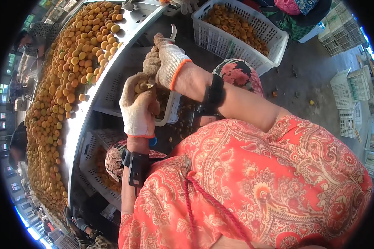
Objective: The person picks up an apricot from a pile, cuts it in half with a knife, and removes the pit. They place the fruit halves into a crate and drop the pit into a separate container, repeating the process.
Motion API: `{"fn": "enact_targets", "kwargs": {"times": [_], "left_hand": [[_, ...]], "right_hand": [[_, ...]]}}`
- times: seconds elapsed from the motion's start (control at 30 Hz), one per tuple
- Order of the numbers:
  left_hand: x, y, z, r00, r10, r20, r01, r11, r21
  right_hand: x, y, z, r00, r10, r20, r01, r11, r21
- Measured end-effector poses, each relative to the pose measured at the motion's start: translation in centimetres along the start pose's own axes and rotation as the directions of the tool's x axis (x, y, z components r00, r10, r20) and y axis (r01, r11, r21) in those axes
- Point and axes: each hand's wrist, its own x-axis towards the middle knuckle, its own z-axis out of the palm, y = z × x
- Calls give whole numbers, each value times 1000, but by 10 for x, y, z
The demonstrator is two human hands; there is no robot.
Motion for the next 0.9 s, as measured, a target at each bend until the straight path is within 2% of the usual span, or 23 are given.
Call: {"fn": "enact_targets", "kwargs": {"times": [0.03, 0.1, 0.13, 0.2, 0.27, 0.3, 0.33, 0.37, 0.4, 0.43, 0.47, 0.53, 0.57, 0.6, 0.63, 0.67, 0.73, 0.77, 0.83, 0.87, 0.9], "left_hand": [[-1, -1, -3, 1000, 0, -2, 0, 1000, -1], [-4, -2, -13, 986, -155, 65, 163, 975, -149], [-7, 1, -18, 987, -152, 59, 160, 976, -151], [-12, 12, -24, 963, -202, 176, 233, 955, -181], [-19, 18, -27, 963, -209, 171, 235, 961, -146], [-22, 18, -29, 960, -194, 203, 235, 950, -205], [-25, 19, -31, 956, -176, 237, 237, 936, -262], [-29, 19, -30, 952, -246, 185, 295, 901, -319], [-31, 20, -29, 955, -233, 182, 282, 905, -317], [-34, 21, -29, 939, -265, 220, 332, 866, -374], [-38, 22, -28, 920, -294, 258, 381, 820, -426], [-45, 30, -25, 928, -303, 216, 369, 820, -438], [-47, 33, -26, 920, -359, 159, 392, 809, -438], [-49, 37, -25, 905, -414, 101, 413, 795, -444], [-49, 41, -19, 877, -479, 35, 453, 800, -392], [-49, 39, -18, 894, -445, 48, 433, 835, -338], [-59, 39, -10, 925, -380, -19, 359, 890, -282], [-59, 38, -13, 926, -376, -28, 353, 891, -286], [-59, 30, -20, 942, -316, 113, 336, 877, -344], [-59, 34, -18, 943, -317, 104, 333, 876, -348], [-59, 41, -11, 937, -338, 86, 347, 878, -329]], "right_hand": [[-3, 0, 3, 995, -89, 37, 93, 990, -104], [-15, 0, 10, 951, -261, 165, 302, 897, -322], [-22, -4, 7, 900, -289, 327, 416, 793, -445], [-51, -5, 9, 868, -214, 448, 495, 435, -752], [-48, 10, -1, 683, -93, 725, 731, 104, -675], [-46, 17, -3, 766, 6, 642, 642, 38, -766], [-53, 16, -9, 672, 81, 736, 735, -188, -651], [-59, 17, -8, 659, 103, 745, 741, -260, -619], [-63, 17, -6, 644, 127, 755, 745, -330, -580], [-65, 16, -4, 581, 146, 800, 778, -386, -495], [-68, 17, -4, 571, 156, 806, 787, -381, -485], [-73, 16, -3, 647, 215, 732, 757, -299, -581], [-81, 17, 2, 646, 239, 725, 751, -365, -550], [-81, 17, 1, 637, 254, 727, 760, -362, -540], [-79, 18, -3, 594, 269, 758, 780, -423, -461], [-80, 18, -4, 551, 286, 784, 791, -479, -382], [-88, 18, -4, 579, 312, 753, 789, -446, -422], [-88, 20, -6, 557, 282, 781, 796, -449, -405], [-90, 27, -11, 534, 197, 822, 796, -444, -411], [-91, 30, -13, 535, 204, 820, 799, -438, -412], [-90, 33, -15, 540, 137, 831, 805, -373, -461]]}}
